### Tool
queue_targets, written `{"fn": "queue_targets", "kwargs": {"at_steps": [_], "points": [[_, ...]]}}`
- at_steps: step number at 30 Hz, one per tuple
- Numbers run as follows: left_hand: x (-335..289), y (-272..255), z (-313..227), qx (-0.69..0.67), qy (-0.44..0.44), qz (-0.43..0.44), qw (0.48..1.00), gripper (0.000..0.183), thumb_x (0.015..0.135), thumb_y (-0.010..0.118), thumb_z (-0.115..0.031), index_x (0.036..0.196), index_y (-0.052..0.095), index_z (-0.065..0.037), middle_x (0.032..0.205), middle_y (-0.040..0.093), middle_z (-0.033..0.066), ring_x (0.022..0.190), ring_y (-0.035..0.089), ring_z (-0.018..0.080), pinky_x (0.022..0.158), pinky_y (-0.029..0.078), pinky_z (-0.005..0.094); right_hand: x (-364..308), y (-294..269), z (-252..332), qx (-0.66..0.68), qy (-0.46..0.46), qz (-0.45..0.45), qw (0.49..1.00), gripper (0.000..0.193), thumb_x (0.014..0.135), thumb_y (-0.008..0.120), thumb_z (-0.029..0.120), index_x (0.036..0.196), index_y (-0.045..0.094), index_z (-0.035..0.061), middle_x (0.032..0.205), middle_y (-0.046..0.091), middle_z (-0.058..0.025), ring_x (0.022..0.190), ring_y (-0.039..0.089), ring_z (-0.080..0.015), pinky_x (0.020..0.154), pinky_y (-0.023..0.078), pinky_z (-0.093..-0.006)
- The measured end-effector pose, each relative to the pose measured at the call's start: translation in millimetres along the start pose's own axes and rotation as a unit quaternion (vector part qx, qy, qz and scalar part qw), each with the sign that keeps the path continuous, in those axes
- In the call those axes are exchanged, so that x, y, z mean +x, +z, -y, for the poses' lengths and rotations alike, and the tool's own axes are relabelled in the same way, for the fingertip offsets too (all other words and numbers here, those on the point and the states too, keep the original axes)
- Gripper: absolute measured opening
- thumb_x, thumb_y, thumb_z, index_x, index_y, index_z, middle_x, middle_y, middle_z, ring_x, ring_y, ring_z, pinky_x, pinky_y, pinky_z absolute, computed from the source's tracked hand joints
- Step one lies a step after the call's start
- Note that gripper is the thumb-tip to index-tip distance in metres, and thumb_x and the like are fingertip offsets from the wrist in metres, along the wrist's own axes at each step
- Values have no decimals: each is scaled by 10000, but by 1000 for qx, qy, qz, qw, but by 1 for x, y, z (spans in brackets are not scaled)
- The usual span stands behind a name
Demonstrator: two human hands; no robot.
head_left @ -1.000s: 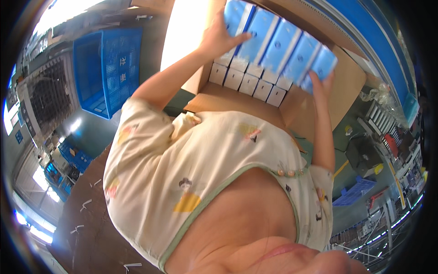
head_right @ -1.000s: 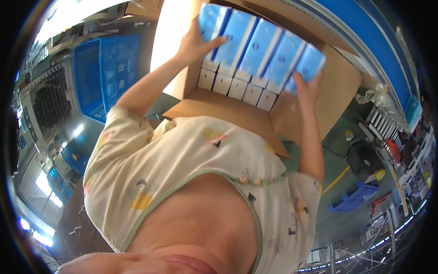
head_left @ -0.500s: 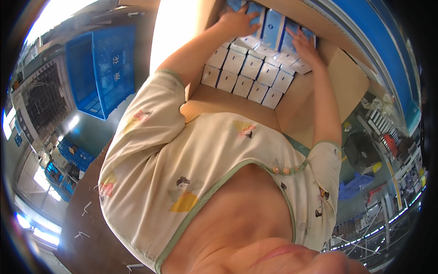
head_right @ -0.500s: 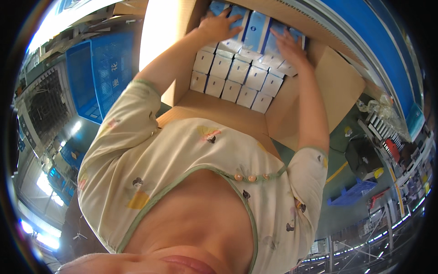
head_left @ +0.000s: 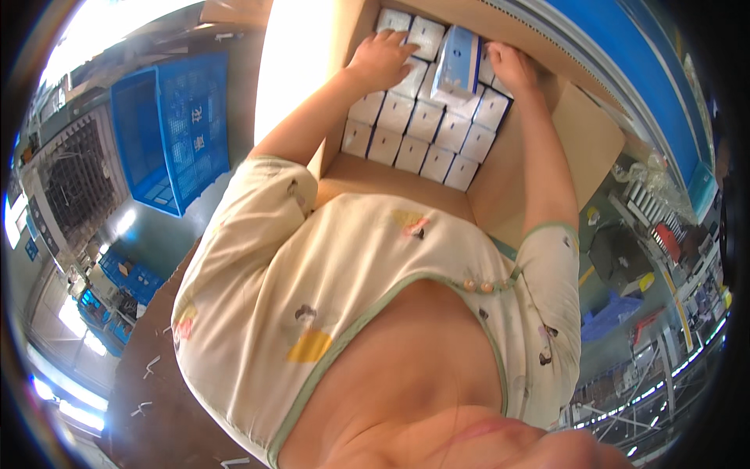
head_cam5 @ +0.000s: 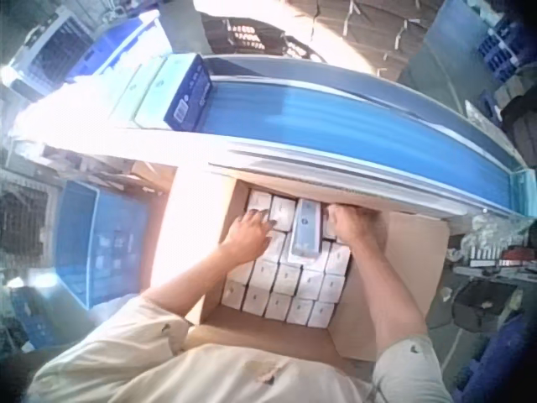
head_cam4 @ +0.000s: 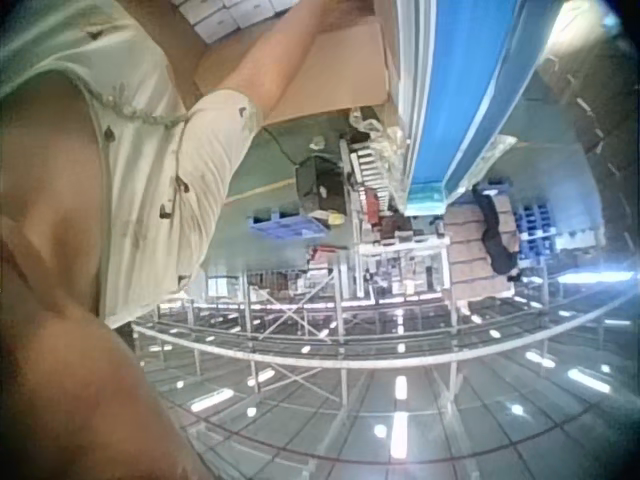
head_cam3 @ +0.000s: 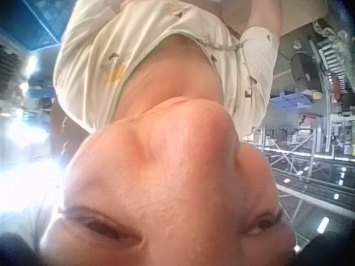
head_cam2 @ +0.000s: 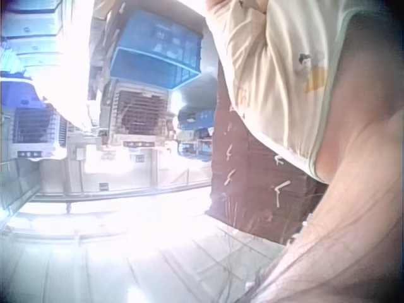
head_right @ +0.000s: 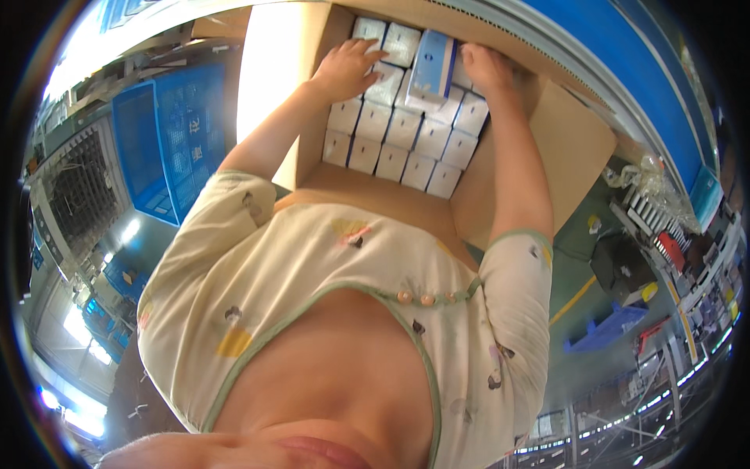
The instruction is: The person fills cardboard boxes with blue-and-white product packages from a conveyor belt, closes the boxes, and moves them aside.
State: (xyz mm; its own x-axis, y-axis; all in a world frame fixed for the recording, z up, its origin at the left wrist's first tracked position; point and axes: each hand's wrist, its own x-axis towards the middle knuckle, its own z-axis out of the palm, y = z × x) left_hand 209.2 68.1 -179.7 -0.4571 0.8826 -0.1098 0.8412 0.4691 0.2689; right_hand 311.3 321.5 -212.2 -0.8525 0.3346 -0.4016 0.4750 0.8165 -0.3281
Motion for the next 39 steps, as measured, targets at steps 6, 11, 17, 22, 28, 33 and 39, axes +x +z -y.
{"fn": "queue_targets", "kwargs": {"at_steps": [6, 11, 17, 22, 28, 33, 39], "points": [[-34, -45, 13, -280, -47, -37, 958, 311, 839, 522, -278, 1089, 557, -97, 1074, 547, 160, 1007, 512, 296, 861, 411, 382, -64, 5, 53, -25, -169, 11, 985, 693, 718, 659, 374, 1307, 362, 163, 1324, 375, -138, 1107, 476, -291, 922, 386, -365], [-71, -78, 23, -322, -133, -8, 937, 315, 842, 544, -287, 1098, 561, -104, 1063, 565, 124, 964, 541, 247, 796, 434, 342, 3, 38, -14, 172, 5, -43, 984, 410, 755, 616, 288, 1123, 551, 119, 1052, 579, -148, 959, 573, -263, 779, 449, -340], [-66, -187, 96, -150, -95, -338, 924, 210, 852, 520, -145, 1046, 569, -80, 1067, 576, 114, 981, 539, 207, 841, 422, 313, -79, -43, 8, 355, 55, 47, 932, 254, 836, 538, 193, 1059, 582, 81, 859, 633, -96, 704, 623, -168, 613, 478, -263], [-18, -277, 267, 152, -105, -427, 885, 184, 831, 466, -132, 826, 598, -4, 867, 594, 184, 816, 561, 359, 737, 444, 423, -138, -100, 10, 504, 41, -39, 862, 226, 882, 490, 148, 1036, 570, 4, 867, 620, -100, 698, 607, -137, 604, 488, -233], [35, -262, 273, 194, -335, -322, 864, 329, 819, 442, -273, 960, 575, -7, 1046, 538, 195, 1009, 470, 343, 888, 370, 443, -161, -174, 67, 475, -22, -185, 860, 220, 882, 481, 120, 1047, 561, -2, 865, 619, -90, 696, 585, -118, 597, 456, -216], [34, -260, 269, 214, -276, -273, 896, 309, 788, 465, -255, 902, 568, 12, 928, 581, 200, 954, 513, 340, 836, 411, 439, -146, -200, 111, 388, -78, -239, 887, 242, 887, 467, 103, 1104, 530, 17, 938, 607, -78, 770, 566, -97, 637, 411, -191], [44, -259, 211, 138, -318, -162, 924, 454, 776, 515, -361, 1007, 523, 29, 990, 567, 233, 953, 548, 344, 812, 438, 430, -101, -200, 118, 237, -154, -271, 920, 296, 854, 504, 95, 1142, 518, 28, 1063, 579, -125, 983, 548, -204, 810, 423, -279]]}}
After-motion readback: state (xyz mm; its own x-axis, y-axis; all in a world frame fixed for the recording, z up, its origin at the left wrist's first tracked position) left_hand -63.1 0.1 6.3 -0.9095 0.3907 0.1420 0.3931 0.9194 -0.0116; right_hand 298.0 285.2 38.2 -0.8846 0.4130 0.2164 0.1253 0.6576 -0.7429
